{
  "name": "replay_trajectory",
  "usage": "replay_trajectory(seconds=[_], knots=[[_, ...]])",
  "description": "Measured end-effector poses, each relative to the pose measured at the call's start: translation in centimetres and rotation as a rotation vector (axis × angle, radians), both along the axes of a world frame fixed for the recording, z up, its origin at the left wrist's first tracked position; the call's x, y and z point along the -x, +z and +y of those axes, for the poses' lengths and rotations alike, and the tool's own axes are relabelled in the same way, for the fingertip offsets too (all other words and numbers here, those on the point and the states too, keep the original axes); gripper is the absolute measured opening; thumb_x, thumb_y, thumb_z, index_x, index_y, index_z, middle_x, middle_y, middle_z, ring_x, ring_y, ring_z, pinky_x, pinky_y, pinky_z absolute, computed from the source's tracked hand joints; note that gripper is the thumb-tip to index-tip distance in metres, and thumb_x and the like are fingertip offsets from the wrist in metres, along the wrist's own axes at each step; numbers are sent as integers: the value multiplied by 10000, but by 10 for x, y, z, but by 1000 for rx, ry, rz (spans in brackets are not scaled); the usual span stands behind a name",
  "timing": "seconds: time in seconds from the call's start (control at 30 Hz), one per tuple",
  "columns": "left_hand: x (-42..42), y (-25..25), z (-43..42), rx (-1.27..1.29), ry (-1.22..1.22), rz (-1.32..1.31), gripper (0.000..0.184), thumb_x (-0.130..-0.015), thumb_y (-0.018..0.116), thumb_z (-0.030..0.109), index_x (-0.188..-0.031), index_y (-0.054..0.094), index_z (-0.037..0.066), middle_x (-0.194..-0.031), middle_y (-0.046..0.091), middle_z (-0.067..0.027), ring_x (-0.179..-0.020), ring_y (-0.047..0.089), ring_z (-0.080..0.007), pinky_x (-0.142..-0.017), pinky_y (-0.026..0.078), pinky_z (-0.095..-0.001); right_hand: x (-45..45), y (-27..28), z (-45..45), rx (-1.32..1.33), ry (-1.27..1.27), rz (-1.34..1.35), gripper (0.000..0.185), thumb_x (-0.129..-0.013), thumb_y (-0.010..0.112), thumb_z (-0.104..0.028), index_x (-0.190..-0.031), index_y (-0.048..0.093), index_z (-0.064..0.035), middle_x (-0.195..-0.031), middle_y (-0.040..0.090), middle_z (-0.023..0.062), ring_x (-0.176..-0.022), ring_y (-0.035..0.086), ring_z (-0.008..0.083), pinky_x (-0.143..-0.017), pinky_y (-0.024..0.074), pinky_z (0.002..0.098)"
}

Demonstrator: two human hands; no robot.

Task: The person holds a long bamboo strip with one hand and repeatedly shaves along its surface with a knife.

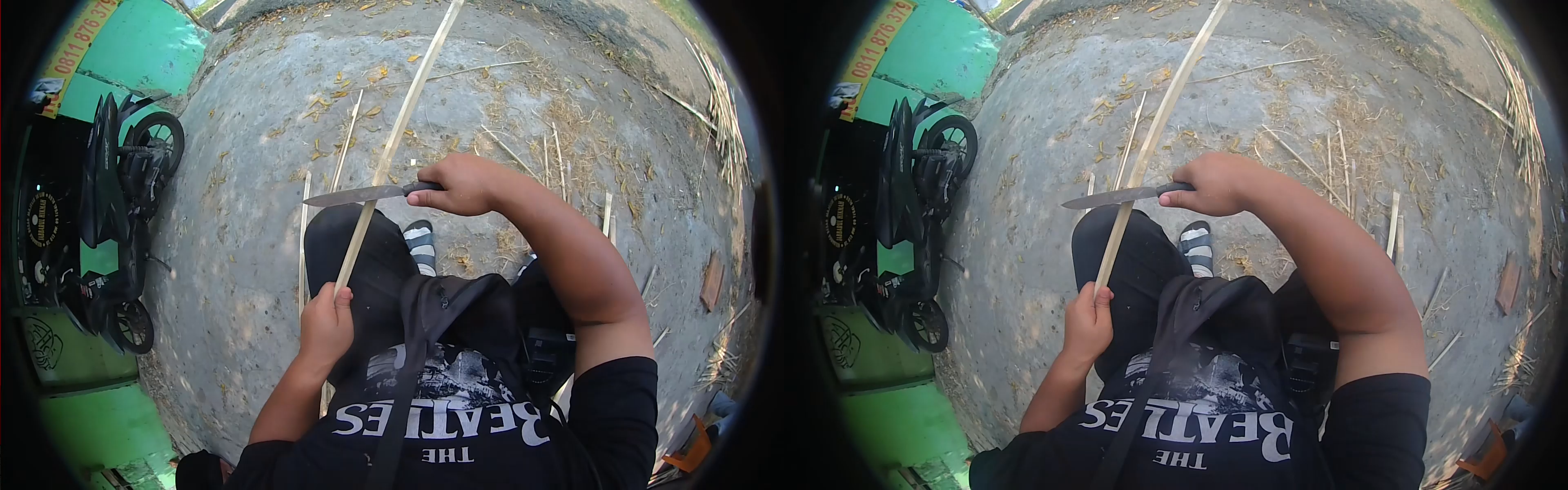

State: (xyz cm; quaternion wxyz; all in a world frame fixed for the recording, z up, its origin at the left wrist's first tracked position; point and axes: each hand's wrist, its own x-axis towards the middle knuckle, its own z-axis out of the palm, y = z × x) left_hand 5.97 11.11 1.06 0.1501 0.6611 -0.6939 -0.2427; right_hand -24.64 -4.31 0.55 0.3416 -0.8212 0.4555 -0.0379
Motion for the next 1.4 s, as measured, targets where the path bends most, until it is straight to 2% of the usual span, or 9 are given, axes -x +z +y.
replay_trajectory(seconds=[0.13, 0.17, 0.2, 0.23, 0.33, 0.43, 0.57, 1.3, 1.4], knots=[[1, 1, -2, -8, -7, -30, 329, -1081, 519, 272, -898, 589, 7, -733, 636, -237, -721, 635, -479, -610, 462, -524, -12, 7, 10, 10, -13, 43, 656, -1004, 492, -649, -1101, 723, -43, -970, 723, 237, -1001, 689, 441, -869, 535, 539], [0, -1, -2, 13, -20, -23, 335, -1085, 515, 274, -904, 598, 4, -709, 621, -220, -680, 628, -441, -593, 455, -492, -15, 10, 14, 19, -5, 53, 651, -1005, 492, -646, -1103, 723, -45, -970, 724, 235, -999, 689, 442, -867, 536, 537], [-2, -4, -1, 34, -32, -16, 342, -1089, 511, 276, -911, 607, 1, -685, 606, -203, -639, 622, -402, -577, 449, -460, -19, 5, 20, 103, 2, 23, 581, -1001, 547, -609, -1005, 678, -43, -820, 680, 231, -857, 674, 456, -761, 515, 546], [-4, -7, 0, 53, -40, -10, 349, -1093, 508, 279, -917, 615, -2, -661, 590, -186, -599, 615, -364, -561, 442, -428, -17, 3, 16, 106, -50, 13, 588, -1005, 535, -612, -1019, 693, -45, -853, 695, 225, -885, 682, 446, -785, 523, 540], [-3, -8, 3, 74, -28, -14, 344, -1091, 510, 278, -921, 614, -3, -672, 601, -195, -621, 623, -395, -573, 450, -440, 12, 4, -11, 89, -238, 7, 599, -1016, 517, -608, -1029, 719, -44, -896, 719, 211, -924, 700, 416, -817, 535, 524], [0, -1, 0, 49, -36, -43, 315, -1076, 529, 265, -893, 564, 11, -718, 621, -239, -695, 616, -491, -605, 451, -543, 20, 1, -10, -18, -238, 1, 611, -1019, 513, -605, -1049, 718, -30, -908, 719, 217, -932, 696, 424, -821, 534, 522], [4, 2, -3, 13, -57, -73, 304, -1070, 544, 260, -897, 562, 11, -723, 624, -240, -701, 619, -495, -604, 456, -546, -14, 10, 19, 53, 33, 42, 650, -1004, 499, -645, -1091, 719, -40, -940, 716, 233, -964, 694, 429, -853, 536, 532], [4, -1, -1, 53, -42, -60, 292, -1072, 534, 249, -899, 566, 16, -711, 625, -242, -690, 623, -492, -591, 455, -542, -19, 18, 23, 5, 27, 94, 615, -1001, 541, -615, -1077, 729, -34, -949, 723, 225, -953, 696, 423, -834, 537, 519], [3, -1, 1, 48, -28, -31, 289, -1071, 535, 245, -899, 572, 15, -712, 629, -245, -692, 628, -489, -591, 456, -541, 6, 5, -1, 12, -96, -30, 625, -1003, 535, -623, -1062, 726, -31, -929, 720, 228, -926, 697, 418, -808, 534, 523]])
